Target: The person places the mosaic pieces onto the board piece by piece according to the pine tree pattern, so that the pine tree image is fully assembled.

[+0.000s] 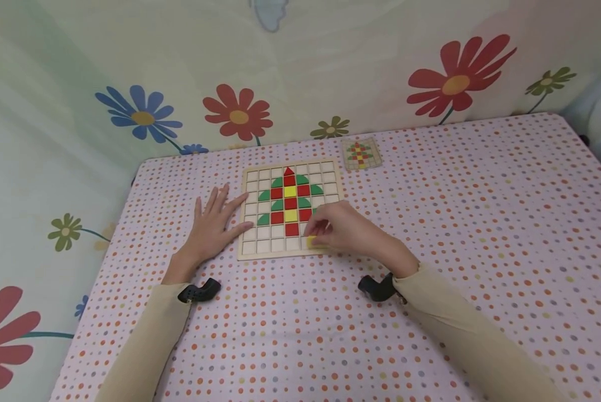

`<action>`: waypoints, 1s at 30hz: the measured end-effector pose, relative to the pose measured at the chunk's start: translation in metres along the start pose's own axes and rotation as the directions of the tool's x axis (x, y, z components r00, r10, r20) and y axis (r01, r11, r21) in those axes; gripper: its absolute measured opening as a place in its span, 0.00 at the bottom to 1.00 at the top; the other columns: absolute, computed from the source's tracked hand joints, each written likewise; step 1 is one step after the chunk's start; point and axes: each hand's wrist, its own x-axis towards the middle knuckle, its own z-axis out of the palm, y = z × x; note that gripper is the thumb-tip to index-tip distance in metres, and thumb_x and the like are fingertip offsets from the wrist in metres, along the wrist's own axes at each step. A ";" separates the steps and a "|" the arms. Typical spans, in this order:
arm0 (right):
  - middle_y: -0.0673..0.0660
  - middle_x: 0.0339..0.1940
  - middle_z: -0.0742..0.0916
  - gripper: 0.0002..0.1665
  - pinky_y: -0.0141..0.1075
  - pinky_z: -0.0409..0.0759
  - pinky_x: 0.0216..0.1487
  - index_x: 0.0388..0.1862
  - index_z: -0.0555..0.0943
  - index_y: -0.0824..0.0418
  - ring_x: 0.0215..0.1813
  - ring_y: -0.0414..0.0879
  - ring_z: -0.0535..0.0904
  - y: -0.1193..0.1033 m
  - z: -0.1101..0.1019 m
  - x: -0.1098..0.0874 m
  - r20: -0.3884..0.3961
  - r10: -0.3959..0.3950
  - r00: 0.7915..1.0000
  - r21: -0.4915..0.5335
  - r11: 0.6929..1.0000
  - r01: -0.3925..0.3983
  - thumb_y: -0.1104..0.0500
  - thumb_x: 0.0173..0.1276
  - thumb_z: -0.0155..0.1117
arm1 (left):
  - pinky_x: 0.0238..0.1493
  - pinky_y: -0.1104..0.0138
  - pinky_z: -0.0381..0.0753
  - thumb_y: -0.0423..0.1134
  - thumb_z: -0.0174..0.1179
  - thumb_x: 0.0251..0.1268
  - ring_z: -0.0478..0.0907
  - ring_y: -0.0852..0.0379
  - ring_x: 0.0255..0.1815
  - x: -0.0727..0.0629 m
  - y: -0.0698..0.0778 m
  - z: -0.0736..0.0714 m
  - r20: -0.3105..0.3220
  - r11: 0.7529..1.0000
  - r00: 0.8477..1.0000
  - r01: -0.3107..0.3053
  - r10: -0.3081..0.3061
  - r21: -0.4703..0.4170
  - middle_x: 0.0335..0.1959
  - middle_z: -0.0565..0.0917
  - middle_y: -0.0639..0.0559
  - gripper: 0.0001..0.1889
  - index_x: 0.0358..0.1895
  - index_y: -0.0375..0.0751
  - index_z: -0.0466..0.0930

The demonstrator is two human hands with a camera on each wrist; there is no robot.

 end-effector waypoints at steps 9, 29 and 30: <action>0.52 0.36 0.90 0.06 0.32 0.82 0.39 0.36 0.92 0.63 0.37 0.43 0.81 -0.001 0.028 0.020 -0.080 0.023 0.997 0.031 0.999 -0.020 0.72 0.64 0.76 | 0.79 0.38 0.21 0.69 0.54 0.72 0.29 0.42 0.87 0.005 0.009 0.005 0.003 1.000 1.000 -0.016 0.016 0.006 0.88 0.40 0.45 0.41 0.85 0.63 0.56; 0.57 0.36 0.88 0.07 0.33 0.86 0.40 0.39 0.91 0.70 0.40 0.48 0.85 -0.013 0.040 0.020 -0.035 -0.094 0.995 -0.230 0.970 0.084 0.76 0.63 0.73 | 0.79 0.38 0.20 0.68 0.54 0.73 0.29 0.42 0.87 0.008 0.009 0.003 0.010 1.000 1.000 -0.025 0.025 0.007 0.88 0.39 0.45 0.41 0.85 0.63 0.55; 0.57 0.36 0.88 0.07 0.34 0.86 0.41 0.38 0.91 0.70 0.40 0.49 0.86 -0.013 0.041 0.019 -0.040 -0.107 0.993 -0.245 0.965 0.094 0.76 0.63 0.73 | 0.79 0.38 0.20 0.68 0.54 0.73 0.29 0.42 0.87 0.008 0.008 0.002 0.009 1.000 1.000 -0.024 0.024 0.004 0.88 0.40 0.45 0.41 0.85 0.63 0.55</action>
